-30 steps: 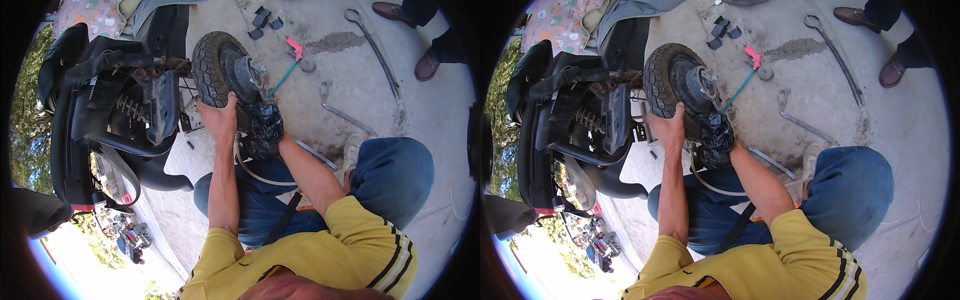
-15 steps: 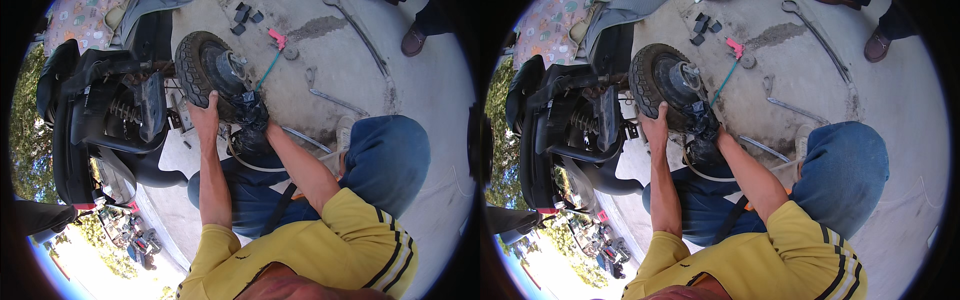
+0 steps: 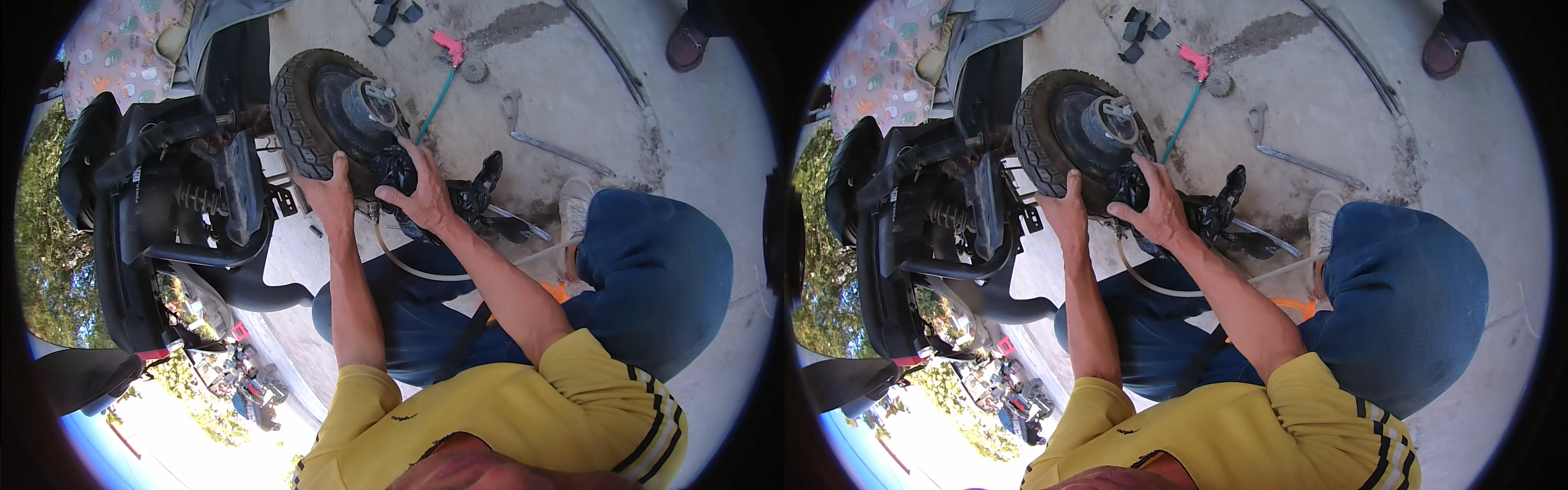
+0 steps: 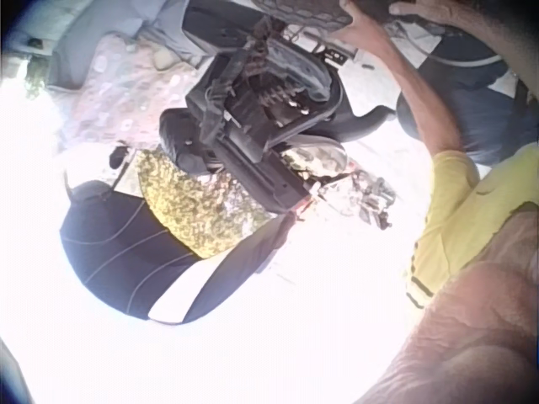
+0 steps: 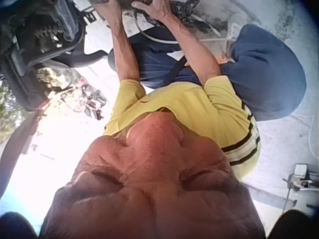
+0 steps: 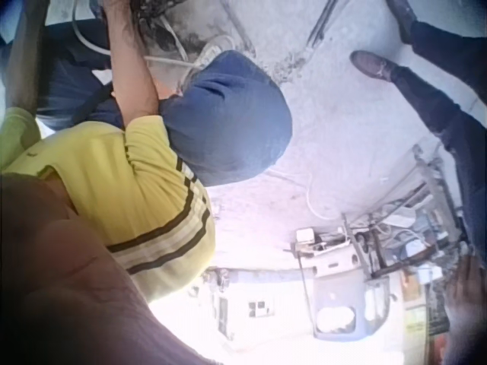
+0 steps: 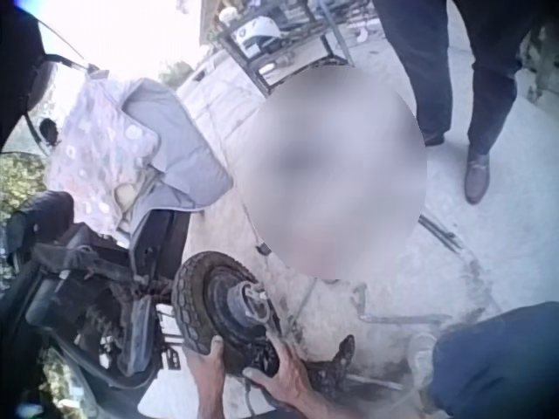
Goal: The person removes a black plastic bag from a scooter tire, then uses a tire lever to pry the tire bead off the rim. They continue to work around the tire circumference, adjusting the lever and hands to separate the tire from the rim.
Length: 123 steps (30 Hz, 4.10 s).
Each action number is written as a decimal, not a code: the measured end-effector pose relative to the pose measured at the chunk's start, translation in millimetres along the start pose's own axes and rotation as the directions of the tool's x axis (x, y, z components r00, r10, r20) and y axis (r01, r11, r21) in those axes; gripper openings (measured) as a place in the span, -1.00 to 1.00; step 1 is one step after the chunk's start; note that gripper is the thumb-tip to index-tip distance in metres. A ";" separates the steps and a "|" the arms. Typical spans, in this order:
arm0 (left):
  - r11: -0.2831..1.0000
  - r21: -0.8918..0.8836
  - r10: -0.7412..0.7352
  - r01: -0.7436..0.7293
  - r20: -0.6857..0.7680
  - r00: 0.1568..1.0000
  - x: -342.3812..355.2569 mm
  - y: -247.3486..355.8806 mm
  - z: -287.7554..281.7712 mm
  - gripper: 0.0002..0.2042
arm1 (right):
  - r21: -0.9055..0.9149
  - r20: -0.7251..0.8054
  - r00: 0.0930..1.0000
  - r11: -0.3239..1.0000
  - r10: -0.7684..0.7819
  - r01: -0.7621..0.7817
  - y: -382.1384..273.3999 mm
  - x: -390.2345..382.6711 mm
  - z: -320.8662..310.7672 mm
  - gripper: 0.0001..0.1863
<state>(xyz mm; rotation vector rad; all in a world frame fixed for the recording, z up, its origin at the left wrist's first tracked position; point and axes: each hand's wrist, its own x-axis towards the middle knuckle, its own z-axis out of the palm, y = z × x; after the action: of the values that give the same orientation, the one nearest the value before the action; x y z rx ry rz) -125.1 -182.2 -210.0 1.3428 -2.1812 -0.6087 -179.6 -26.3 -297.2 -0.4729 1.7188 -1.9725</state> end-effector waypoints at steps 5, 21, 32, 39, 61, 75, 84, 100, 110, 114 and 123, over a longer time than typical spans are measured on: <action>0.993 0.112 0.038 -0.031 -0.058 0.998 -2.7 6.8 8.5 0.02 | -0.147 0.093 0.995 0.988 -0.034 0.047 28.8 -30.1 28.3 -0.17; 0.999 0.038 -0.016 0.017 -0.025 1.000 10.7 27.9 6.7 -0.17 | -0.071 0.060 0.998 0.997 0.020 -0.016 17.5 -52.9 44.9 -0.01; 0.995 0.088 0.036 -0.038 0.021 0.999 27.3 30.6 2.5 -0.27 | -0.022 0.047 0.999 0.999 -0.026 0.027 7.2 -57.5 50.6 0.01; 0.994 0.109 0.002 -0.001 -0.009 1.000 23.4 33.1 3.7 -0.22 | -0.016 0.039 0.999 0.999 -0.037 0.038 9.1 -59.1 51.8 0.03; 0.799 -0.308 -0.353 0.516 0.454 0.818 -20.3 -141.8 -35.6 -0.61 | -0.634 -0.122 0.950 0.759 -0.288 0.149 1.4 -52.8 10.7 -0.41; 0.967 -0.239 0.077 0.091 0.612 0.787 -27.8 -181.4 5.7 -0.50 | 0.022 0.406 0.646 0.700 0.646 -0.714 72.4 -56.6 102.4 -0.70; 0.980 -0.191 0.153 -0.054 0.551 0.820 -22.8 -221.9 41.9 -0.48 | -0.206 0.308 0.683 0.748 0.662 -0.631 88.4 -59.7 111.3 -0.71; 0.891 -0.398 0.385 -0.218 0.405 0.830 -22.6 -213.5 32.0 -0.54 | -0.009 0.419 0.642 0.710 0.642 -0.704 80.0 -50.0 106.2 -0.82; 0.948 -0.315 0.149 -0.047 0.307 0.940 -33.6 -182.5 35.0 -0.47 | 0.058 0.379 0.676 0.713 0.632 -0.699 62.7 -44.3 115.9 -0.83; 0.846 -0.455 -0.068 0.277 0.424 0.903 -27.2 -197.6 47.8 -0.33 | 0.226 0.348 0.606 0.563 0.716 -0.795 53.0 -46.0 129.7 -0.76; 0.831 -0.459 -0.062 0.316 0.488 0.871 -19.4 -203.8 63.4 -0.54 | 0.162 0.083 0.587 0.571 0.805 -0.805 64.3 -37.9 152.4 -0.56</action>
<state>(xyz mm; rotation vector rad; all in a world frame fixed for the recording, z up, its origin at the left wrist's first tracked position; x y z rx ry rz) -18.9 -241.8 -386.4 1.1975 -1.9773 -1.6208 -56.4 -136.6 -335.5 0.3636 1.3437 -1.3867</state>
